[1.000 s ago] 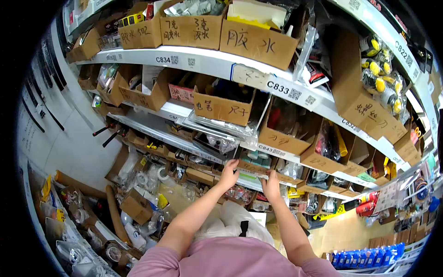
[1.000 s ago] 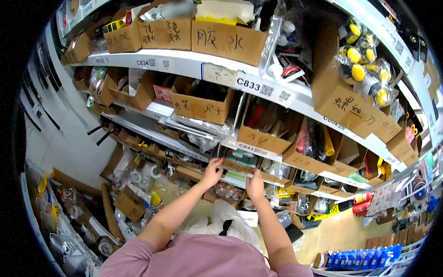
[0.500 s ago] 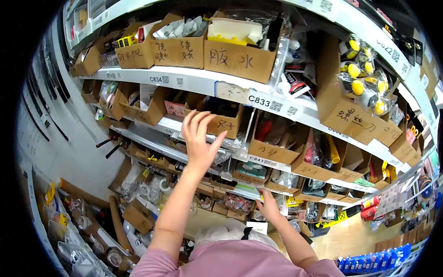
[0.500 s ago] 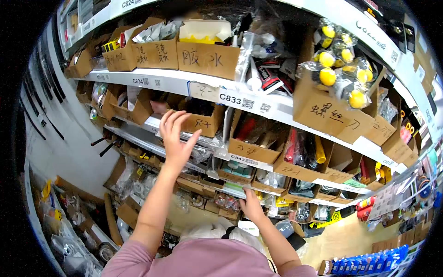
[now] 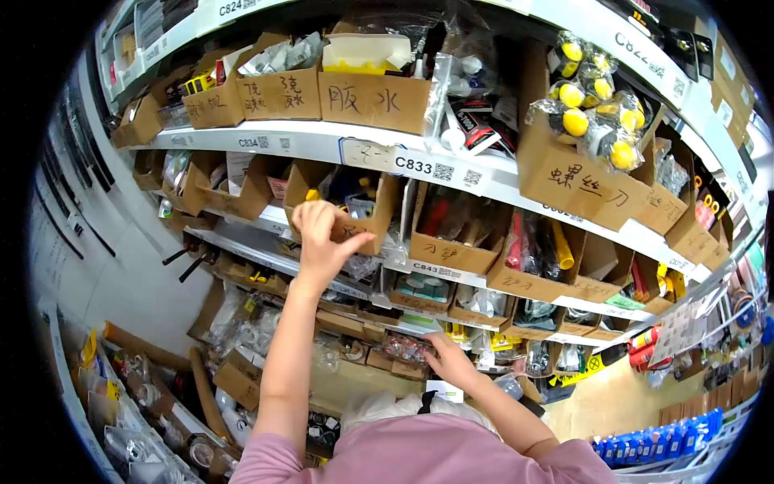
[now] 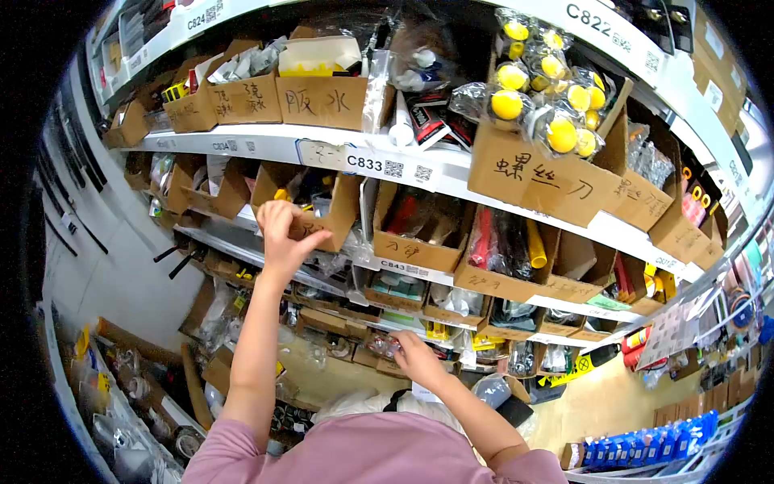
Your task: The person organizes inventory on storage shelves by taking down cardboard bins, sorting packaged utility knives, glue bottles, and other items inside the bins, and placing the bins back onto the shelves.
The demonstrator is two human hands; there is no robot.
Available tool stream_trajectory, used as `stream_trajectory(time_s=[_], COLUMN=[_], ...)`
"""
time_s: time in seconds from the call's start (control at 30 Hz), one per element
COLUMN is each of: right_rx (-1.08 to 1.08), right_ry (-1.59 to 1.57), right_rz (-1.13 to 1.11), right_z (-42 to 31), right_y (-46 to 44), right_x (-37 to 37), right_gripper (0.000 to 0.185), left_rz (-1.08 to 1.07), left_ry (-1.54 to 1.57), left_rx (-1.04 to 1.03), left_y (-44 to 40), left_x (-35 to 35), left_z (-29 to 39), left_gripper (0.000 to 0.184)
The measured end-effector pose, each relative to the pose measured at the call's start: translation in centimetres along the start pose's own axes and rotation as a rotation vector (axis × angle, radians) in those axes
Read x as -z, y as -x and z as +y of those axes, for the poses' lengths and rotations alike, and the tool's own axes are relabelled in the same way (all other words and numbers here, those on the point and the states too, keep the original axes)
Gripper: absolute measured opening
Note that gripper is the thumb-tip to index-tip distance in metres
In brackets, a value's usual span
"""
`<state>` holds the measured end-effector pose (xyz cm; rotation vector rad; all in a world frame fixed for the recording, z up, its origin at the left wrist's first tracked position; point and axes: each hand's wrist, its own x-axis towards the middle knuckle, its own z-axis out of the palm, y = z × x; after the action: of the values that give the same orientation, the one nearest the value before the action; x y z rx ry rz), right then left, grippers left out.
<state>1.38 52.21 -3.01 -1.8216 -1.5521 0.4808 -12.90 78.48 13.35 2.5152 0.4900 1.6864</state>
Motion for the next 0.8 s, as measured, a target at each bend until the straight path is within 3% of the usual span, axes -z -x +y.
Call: stream_trajectory(time_s=[0.23,0.37,0.5,0.8], right_rx=[0.090,0.061,0.181,0.218], right_ry=[-0.072,-0.101,-0.036,0.001], right_rz=[0.002,-0.007,-0.002,-0.016], right_z=[-2.8,-3.0,-2.6,-2.1], right_y=[-0.8,-1.6,-2.3,-2.2], right_x=[0.7,0.9,0.7,1.9], right_gripper=[0.032,0.030,0.028,0.023], left_rz=[-0.086,-0.057,-0.056,-0.021], left_ry=[0.018,0.022,0.042,0.000], left_rx=[0.035,0.040,0.037,0.006], left_y=[0.4,0.2,0.0,0.3], left_x=[0.4,0.5,0.9,0.6], left_z=[-0.5,-1.8,-3.9,-3.3], left_gripper=[0.045,0.045,0.046,0.047])
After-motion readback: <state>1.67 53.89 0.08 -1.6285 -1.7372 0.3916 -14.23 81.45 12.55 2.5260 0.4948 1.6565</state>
